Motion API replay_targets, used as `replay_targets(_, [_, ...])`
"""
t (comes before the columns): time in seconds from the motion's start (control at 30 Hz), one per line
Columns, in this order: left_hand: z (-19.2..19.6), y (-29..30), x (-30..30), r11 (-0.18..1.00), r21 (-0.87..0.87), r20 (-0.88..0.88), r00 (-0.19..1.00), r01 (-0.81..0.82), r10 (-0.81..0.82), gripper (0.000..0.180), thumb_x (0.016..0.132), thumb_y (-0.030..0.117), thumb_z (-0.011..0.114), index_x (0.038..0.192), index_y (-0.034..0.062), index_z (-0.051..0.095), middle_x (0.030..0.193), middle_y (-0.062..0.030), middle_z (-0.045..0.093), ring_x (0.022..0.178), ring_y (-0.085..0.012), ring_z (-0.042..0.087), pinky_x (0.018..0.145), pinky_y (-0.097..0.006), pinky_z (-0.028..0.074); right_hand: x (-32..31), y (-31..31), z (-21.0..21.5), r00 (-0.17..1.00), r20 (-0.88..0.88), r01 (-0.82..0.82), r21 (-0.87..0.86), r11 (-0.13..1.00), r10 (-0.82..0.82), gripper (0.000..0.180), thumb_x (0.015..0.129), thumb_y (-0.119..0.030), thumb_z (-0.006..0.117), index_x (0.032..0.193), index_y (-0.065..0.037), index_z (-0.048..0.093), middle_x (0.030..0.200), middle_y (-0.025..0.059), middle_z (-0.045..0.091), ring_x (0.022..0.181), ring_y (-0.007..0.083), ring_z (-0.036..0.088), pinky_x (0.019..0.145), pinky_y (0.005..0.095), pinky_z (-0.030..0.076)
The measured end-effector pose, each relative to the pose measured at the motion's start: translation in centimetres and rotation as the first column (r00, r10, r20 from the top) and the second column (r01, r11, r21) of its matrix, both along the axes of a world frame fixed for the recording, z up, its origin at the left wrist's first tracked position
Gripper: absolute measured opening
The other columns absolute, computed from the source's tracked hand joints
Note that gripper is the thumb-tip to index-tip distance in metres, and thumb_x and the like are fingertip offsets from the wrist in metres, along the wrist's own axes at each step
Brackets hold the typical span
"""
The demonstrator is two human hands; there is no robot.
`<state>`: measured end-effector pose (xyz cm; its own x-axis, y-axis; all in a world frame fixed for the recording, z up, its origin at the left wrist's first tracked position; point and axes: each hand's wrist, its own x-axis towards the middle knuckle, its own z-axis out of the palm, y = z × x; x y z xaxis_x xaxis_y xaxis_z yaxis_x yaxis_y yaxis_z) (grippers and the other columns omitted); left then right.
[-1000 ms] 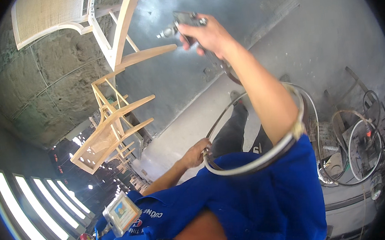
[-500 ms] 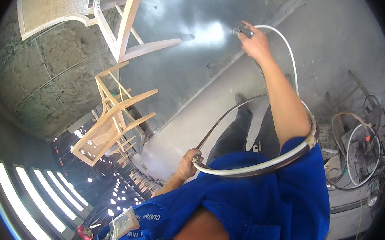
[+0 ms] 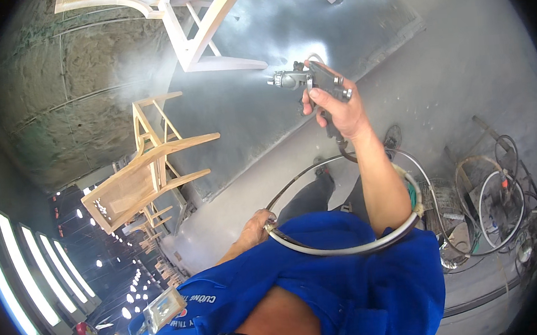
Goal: The person uses a spray gun to apply white paint to multiple wooden chairs in a workshop. They rotate and reposition each chair to coat all sides, including legs, seat, and backrest, then move to the next chair and repeat the process.
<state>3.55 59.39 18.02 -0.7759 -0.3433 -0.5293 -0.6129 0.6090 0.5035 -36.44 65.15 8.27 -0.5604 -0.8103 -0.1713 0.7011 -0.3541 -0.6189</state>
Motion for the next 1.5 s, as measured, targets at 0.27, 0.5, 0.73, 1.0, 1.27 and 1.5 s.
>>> replay_targets(0.27, [-3.3, -7.1, 13.0, 0.981, -0.013, -0.021, 0.981, -0.193, 0.193, 0.021, 0.089, 0.006, 0.070, 0.108, 0.0075, 0.060, 0.099, -0.0179, 0.065, 0.094, -0.0417, 0.066, 0.082, -0.048, 0.054, 13.1, -7.5, -8.2, 0.970, -0.036, 0.231, 0.466, 0.854, -0.242, 0.055, 0.100, -0.015, 0.066, 0.152, -0.010, 0.048, 0.087, 0.0054, 0.068, 0.069, 0.0135, 0.065, 0.043, 0.0245, 0.044])
replay_targets(0.5, [-8.8, -19.3, 26.8, 0.956, 0.044, -0.348, 0.892, -0.291, 0.288, 0.015, 0.091, 0.003, 0.066, 0.105, 0.0064, 0.062, 0.099, -0.0167, 0.067, 0.094, -0.0392, 0.067, 0.082, -0.045, 0.054, 29.5, -15.7, -13.4, 0.715, -0.699, 0.544, 0.565, 0.621, 0.009, 0.057, 0.098, -0.010, 0.063, 0.152, -0.021, 0.049, 0.113, 0.0110, 0.068, 0.091, 0.0253, 0.070, 0.078, 0.0359, 0.059])
replay_targets(0.73, [-9.3, -24.6, 35.9, 0.910, 0.292, -0.469, 0.785, -0.294, 0.404, 0.009, 0.094, 0.001, 0.060, 0.102, 0.0050, 0.061, 0.094, -0.0158, 0.067, 0.090, -0.0376, 0.067, 0.080, -0.043, 0.054, 42.1, -24.0, -3.4, 0.107, -0.489, 0.451, 0.800, 0.396, 0.866, 0.078, 0.085, -0.003, 0.063, 0.154, -0.033, 0.044, 0.113, 0.0183, 0.063, 0.105, 0.0381, 0.067, 0.091, 0.0485, 0.056])
replay_targets(1.0, [-11.1, -26.6, 37.3, 0.873, 0.434, -0.543, 0.708, -0.224, 0.451, 0.007, 0.098, 0.007, 0.064, 0.103, 0.0049, 0.060, 0.083, -0.0122, 0.066, 0.075, -0.0288, 0.066, 0.069, -0.037, 0.052, 42.3, -26.3, 13.7, 0.034, -0.707, 0.793, 0.450, 0.412, 0.706, 0.067, 0.090, -0.008, 0.069, 0.152, -0.027, 0.050, 0.110, 0.0169, 0.067, 0.100, 0.0360, 0.069, 0.090, 0.0469, 0.056])
replay_targets(1.27, [-9.2, -29.2, 39.2, 0.827, 0.505, -0.491, 0.705, -0.248, 0.512, 0.014, 0.094, -0.001, 0.054, 0.105, 0.0047, 0.061, 0.090, -0.0193, 0.069, 0.087, -0.0418, 0.068, 0.079, -0.044, 0.054, 41.5, -29.8, 15.4, 0.148, -0.988, 0.929, 0.154, 0.336, 0.043, 0.056, 0.094, 0.000, 0.062, 0.148, -0.010, 0.054, 0.129, 0.0194, 0.068, 0.118, 0.0330, 0.067, 0.101, 0.0386, 0.051])
replay_targets(1.5, [-7.4, -29.9, 41.6, 0.804, 0.337, -0.427, 0.681, -0.490, 0.595, 0.009, 0.096, 0.006, 0.059, 0.104, 0.0043, 0.063, 0.083, -0.0214, 0.067, 0.078, -0.0398, 0.068, 0.073, -0.043, 0.053, 31.6, -47.1, 11.4, 0.176, -0.979, 0.849, 0.097, 0.520, -0.104, 0.051, 0.092, -0.011, 0.067, 0.143, -0.010, 0.059, 0.118, 0.0167, 0.074, 0.109, 0.0229, 0.071, 0.094, 0.0324, 0.052])
